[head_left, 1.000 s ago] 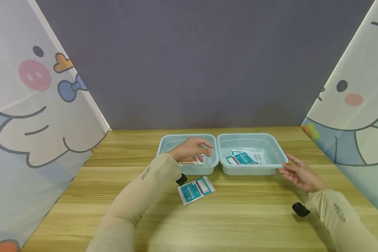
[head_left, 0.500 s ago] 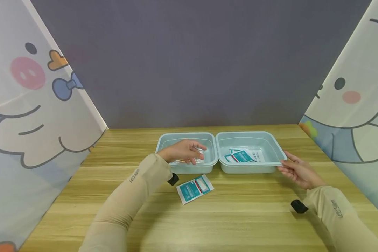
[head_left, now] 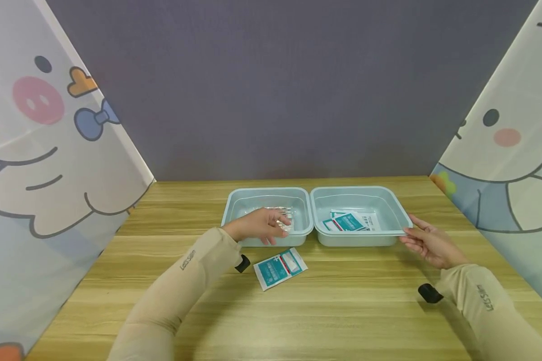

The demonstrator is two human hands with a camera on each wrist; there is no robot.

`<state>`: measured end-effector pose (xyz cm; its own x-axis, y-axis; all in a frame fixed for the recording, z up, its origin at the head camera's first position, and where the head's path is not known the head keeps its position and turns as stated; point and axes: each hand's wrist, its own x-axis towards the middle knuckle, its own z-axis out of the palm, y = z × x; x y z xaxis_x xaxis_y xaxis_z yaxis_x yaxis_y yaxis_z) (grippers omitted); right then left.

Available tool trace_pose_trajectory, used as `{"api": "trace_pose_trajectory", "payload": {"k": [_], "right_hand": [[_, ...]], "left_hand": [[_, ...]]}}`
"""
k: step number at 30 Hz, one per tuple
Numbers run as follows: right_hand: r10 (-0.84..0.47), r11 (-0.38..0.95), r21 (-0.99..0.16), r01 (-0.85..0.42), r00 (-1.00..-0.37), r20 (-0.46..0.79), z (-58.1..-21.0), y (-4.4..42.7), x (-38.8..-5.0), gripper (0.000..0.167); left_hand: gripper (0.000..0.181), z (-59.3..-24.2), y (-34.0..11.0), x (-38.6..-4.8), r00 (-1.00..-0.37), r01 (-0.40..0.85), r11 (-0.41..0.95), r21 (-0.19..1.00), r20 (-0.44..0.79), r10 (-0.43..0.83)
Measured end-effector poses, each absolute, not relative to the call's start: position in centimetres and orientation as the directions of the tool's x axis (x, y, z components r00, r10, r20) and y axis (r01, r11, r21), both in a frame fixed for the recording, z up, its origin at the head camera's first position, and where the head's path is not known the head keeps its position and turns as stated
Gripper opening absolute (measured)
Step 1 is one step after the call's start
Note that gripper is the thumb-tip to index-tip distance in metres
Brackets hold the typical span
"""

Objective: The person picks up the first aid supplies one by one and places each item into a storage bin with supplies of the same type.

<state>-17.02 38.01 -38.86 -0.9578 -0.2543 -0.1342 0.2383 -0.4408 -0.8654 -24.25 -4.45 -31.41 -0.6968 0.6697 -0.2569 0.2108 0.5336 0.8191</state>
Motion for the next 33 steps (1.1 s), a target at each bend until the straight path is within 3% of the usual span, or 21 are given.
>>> {"api": "trace_pose_trajectory", "payload": {"k": [6, 33], "right_hand": [[-0.255, -0.455, -0.859, 0.235, -0.959, -0.128, -38.8, 38.1, -17.0, 0.084], [-0.251, -0.488, -0.84, 0.238, -0.96, -0.126, -39.1, 38.2, -17.1, 0.086]], "left_hand": [[0.037, -32.5, -4.6, -23.7, -0.715, 0.217, 0.586, 0.78, -0.282, 0.64], [0.036, -35.8, -5.0, -22.4, -0.676, 0.314, 0.716, 0.624, -0.382, 0.63]]}}
